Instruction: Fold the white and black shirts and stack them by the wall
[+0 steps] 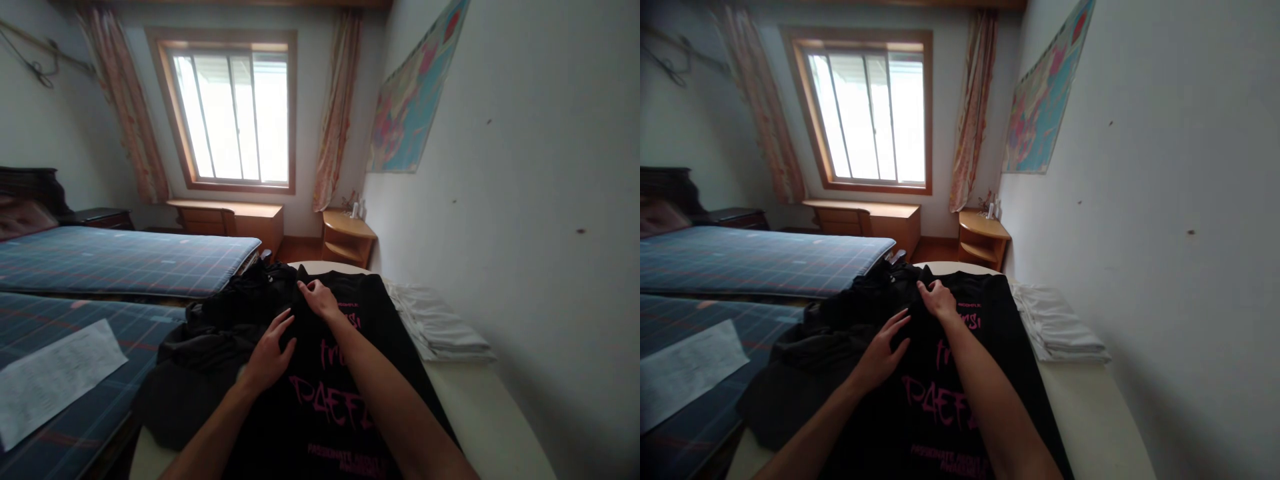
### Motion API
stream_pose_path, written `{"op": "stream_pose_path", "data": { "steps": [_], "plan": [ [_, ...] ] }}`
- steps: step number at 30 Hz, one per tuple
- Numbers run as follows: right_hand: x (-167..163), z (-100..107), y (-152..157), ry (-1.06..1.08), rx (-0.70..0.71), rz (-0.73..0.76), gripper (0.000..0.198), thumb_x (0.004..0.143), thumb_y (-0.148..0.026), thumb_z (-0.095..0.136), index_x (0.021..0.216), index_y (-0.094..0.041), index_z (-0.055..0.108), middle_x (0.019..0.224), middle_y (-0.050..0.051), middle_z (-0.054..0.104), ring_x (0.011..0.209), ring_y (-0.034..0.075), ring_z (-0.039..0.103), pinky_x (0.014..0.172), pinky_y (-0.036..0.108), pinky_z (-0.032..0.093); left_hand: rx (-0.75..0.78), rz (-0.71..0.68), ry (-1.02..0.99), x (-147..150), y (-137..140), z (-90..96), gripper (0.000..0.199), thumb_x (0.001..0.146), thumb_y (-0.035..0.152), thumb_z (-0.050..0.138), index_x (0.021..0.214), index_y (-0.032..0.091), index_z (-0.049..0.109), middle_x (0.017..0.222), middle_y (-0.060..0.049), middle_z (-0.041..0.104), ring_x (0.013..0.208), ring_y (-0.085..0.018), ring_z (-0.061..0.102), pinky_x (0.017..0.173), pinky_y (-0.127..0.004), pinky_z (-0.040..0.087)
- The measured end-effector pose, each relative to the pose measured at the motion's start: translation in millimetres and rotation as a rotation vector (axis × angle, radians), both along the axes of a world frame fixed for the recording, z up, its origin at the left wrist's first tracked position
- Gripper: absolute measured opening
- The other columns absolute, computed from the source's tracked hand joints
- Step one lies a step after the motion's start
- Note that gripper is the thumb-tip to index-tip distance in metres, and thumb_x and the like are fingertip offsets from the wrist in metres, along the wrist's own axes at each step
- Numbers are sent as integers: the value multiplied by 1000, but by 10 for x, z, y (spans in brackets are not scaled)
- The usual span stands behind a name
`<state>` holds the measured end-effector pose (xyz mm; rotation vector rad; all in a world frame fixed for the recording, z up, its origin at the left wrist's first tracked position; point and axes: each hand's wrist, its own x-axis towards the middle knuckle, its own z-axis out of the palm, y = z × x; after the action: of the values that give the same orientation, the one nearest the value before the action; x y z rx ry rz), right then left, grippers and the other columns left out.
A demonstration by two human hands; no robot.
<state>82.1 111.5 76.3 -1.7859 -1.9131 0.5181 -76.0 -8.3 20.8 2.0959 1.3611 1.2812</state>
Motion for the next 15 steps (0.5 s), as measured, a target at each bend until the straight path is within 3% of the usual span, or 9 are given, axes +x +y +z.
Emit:
{"op": "stream_pose_path", "data": {
  "steps": [2, 5, 8, 15],
  "plan": [
    [-85, 107, 9, 32, -54, 11, 75, 81, -76, 51, 127, -16, 58, 118, 16, 70, 110, 30, 65, 90, 37, 49, -17, -63, 31, 17, -31, 11, 48, 89, 20, 55, 137, 20, 55, 152, -12, 45, 139, -27, 45, 117, -49, 35],
    [-158, 144, 17, -25, -92, 8, 68, 73, -50, 73, 128, -14, 59, 120, 18, 69, 112, 33, 65, 89, 37, 50, -34, -149, 76, 34, -67, 16, 52, 87, 14, 54, 139, 21, 54, 154, -11, 42, 141, -26, 42, 117, -49, 34],
    [-133, 88, 26, -20, -75, -11, 51, 74, -29, 69, 123, -14, 64, 119, 19, 69, 113, 34, 65, 90, 37, 50, -35, -184, 86, 34, -88, 41, 54, 82, 6, 51, 132, 24, 59, 153, -8, 44, 139, -24, 44, 117, -47, 35],
    [145, -110, 89, 142, 8, -41, 42, 81, -22, 56, 121, -13, 66, 118, 14, 71, 112, 27, 65, 93, 31, 49, -110, -168, 65, 39, -171, 207, 42, 82, 9, 54, 119, 25, 66, 124, -6, 63, 109, -22, 64, 101, -39, 51]
  ]
}}
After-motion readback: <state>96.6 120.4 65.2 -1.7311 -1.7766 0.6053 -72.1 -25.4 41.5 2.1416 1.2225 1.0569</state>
